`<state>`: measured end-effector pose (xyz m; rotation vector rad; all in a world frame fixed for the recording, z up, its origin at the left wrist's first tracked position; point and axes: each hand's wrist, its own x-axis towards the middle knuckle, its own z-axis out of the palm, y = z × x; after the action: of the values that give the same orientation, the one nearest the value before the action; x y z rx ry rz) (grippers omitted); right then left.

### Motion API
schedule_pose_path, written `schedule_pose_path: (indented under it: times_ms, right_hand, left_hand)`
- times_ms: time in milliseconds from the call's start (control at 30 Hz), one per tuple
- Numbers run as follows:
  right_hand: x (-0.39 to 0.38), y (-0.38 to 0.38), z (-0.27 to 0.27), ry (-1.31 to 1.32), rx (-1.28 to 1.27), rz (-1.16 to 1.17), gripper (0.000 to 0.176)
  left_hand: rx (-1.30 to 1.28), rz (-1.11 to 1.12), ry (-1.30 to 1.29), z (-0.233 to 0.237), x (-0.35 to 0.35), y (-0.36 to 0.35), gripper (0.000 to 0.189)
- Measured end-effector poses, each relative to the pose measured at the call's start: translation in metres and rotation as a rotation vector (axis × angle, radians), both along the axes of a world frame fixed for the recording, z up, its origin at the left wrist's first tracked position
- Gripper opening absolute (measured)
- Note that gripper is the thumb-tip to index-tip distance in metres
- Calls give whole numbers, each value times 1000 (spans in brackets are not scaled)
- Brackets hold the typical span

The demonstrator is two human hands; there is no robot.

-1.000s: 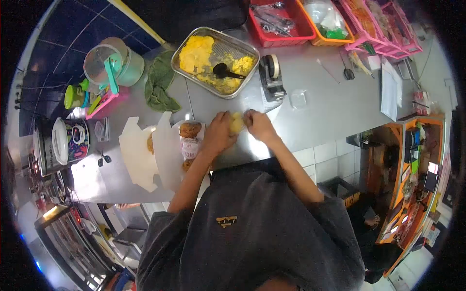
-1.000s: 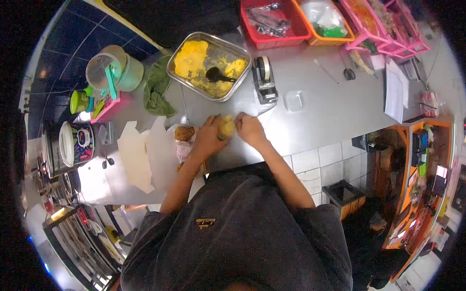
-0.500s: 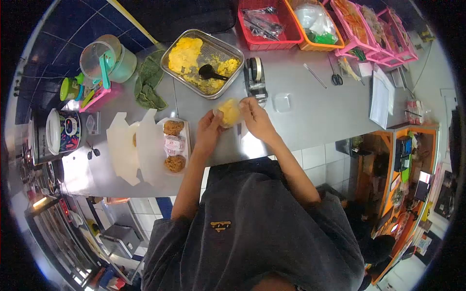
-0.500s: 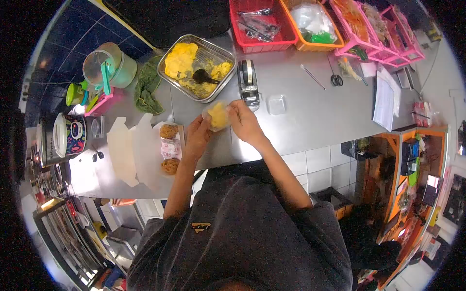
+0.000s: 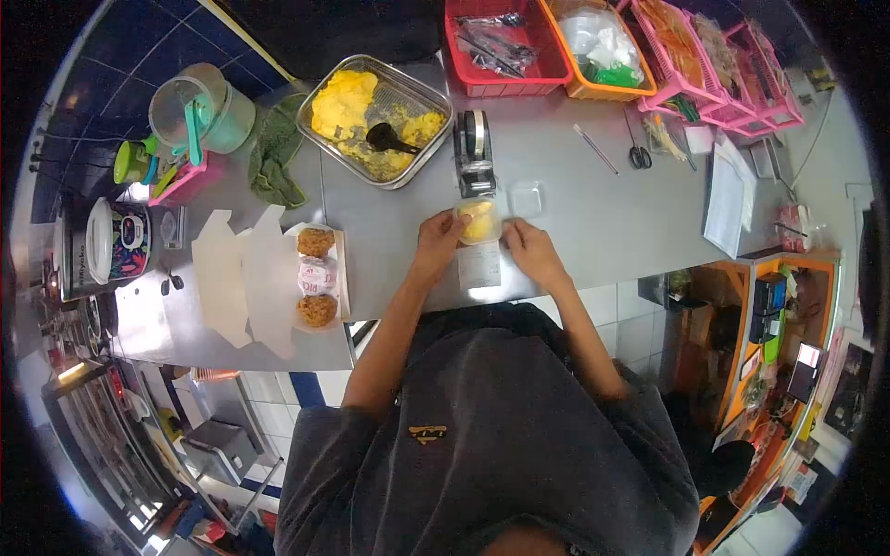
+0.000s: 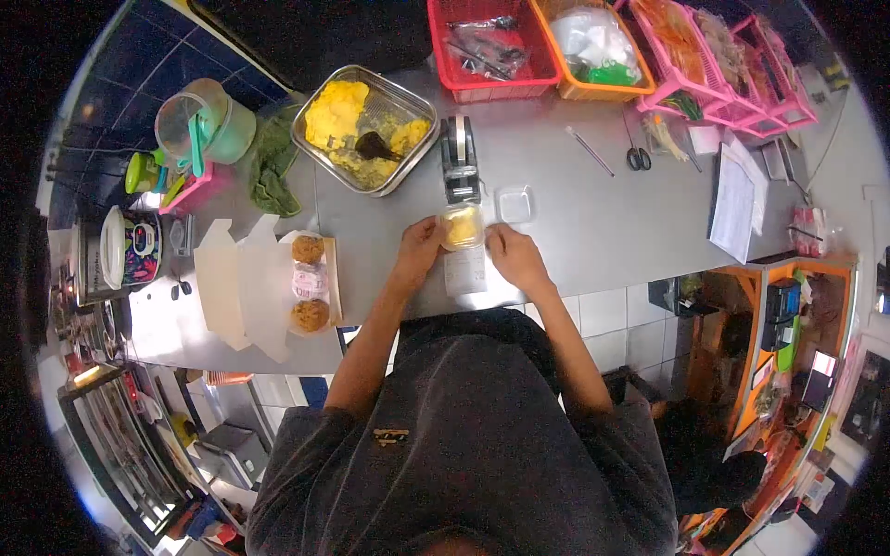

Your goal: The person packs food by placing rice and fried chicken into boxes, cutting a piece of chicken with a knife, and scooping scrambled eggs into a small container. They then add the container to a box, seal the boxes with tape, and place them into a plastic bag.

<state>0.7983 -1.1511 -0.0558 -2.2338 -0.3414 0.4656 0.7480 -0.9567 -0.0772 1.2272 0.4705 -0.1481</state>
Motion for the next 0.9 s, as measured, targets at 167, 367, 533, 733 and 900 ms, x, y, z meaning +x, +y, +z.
schedule_pose_path:
  times_ms: [167, 367, 533, 733, 900]
  right_hand:
    - [22, -9, -29, -26, 123, -208, 29]
    - [51, 39, -11, -155, 231, -239, 26]
    - [75, 61, -20, 201, 371, -239, 19]
    - [57, 57, 13, 257, 417, -281, 16]
    - [-10, 20, 29, 268, 438, -262, 11]
  left_hand:
    - [54, -17, 77, -14, 7, -5, 39]
    - [20, 25, 33, -11, 7, -11, 41]
    - [-61, 116, 61, -6, 8, -15, 39]
    - [1, 64, 78, -11, 10, -14, 40]
    - [-81, 100, 78, -8, 8, -20, 35]
